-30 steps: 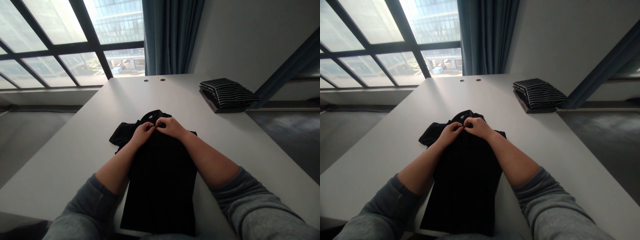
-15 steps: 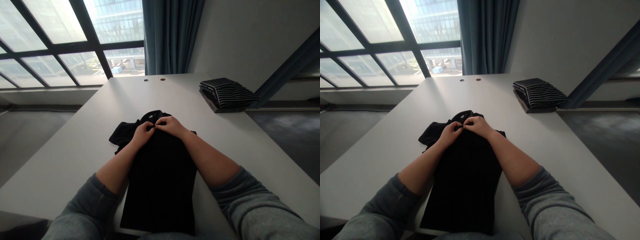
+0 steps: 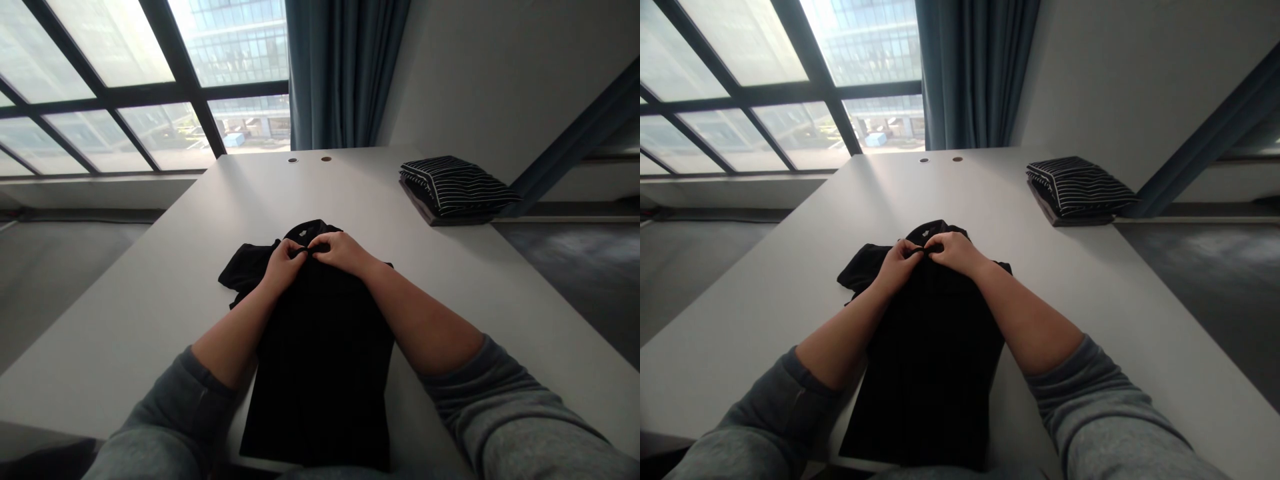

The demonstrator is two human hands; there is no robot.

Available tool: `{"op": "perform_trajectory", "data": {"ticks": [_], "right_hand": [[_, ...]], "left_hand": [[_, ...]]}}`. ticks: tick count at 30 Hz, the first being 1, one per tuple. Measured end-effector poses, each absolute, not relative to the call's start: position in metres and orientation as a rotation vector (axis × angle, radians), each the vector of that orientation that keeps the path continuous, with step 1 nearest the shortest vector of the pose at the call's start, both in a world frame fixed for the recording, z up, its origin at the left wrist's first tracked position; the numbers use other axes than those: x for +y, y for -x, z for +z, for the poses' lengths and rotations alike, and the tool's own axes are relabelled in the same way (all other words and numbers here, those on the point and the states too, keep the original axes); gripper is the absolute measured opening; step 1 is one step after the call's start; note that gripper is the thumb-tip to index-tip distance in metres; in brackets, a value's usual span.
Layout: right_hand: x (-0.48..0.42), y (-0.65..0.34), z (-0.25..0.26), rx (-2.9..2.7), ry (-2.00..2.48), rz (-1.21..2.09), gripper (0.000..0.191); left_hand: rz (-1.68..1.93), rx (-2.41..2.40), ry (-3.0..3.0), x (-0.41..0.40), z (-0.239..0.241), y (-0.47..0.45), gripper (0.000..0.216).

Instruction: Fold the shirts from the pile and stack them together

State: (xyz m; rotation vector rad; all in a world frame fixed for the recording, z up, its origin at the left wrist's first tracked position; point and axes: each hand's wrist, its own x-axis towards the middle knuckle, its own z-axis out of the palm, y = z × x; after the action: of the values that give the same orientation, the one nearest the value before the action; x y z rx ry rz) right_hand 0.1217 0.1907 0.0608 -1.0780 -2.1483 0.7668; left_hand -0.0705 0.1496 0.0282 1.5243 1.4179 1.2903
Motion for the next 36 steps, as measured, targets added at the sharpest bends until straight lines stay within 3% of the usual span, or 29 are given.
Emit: {"op": "perform_trajectory", "data": {"ticks": [13,23,36], "right_hand": [[0.191,-0.12,0.057,-2.217,1.0,0.673,0.022],[0.19,-0.123,0.058,-2.265,0.902,0.611,0.023],[0.191,-0.123,0.058,-2.307,0.876,0.609,0.016]], "left_hand": [[1.251,1.249,-1.561,0.147,0.037,0.071,0.014],[1.215,1.185,-1.288,0.146,0.033,0.072,0.029],[1.114,1.358,-1.96,0.145,0.045,0.082,0.019]]}}
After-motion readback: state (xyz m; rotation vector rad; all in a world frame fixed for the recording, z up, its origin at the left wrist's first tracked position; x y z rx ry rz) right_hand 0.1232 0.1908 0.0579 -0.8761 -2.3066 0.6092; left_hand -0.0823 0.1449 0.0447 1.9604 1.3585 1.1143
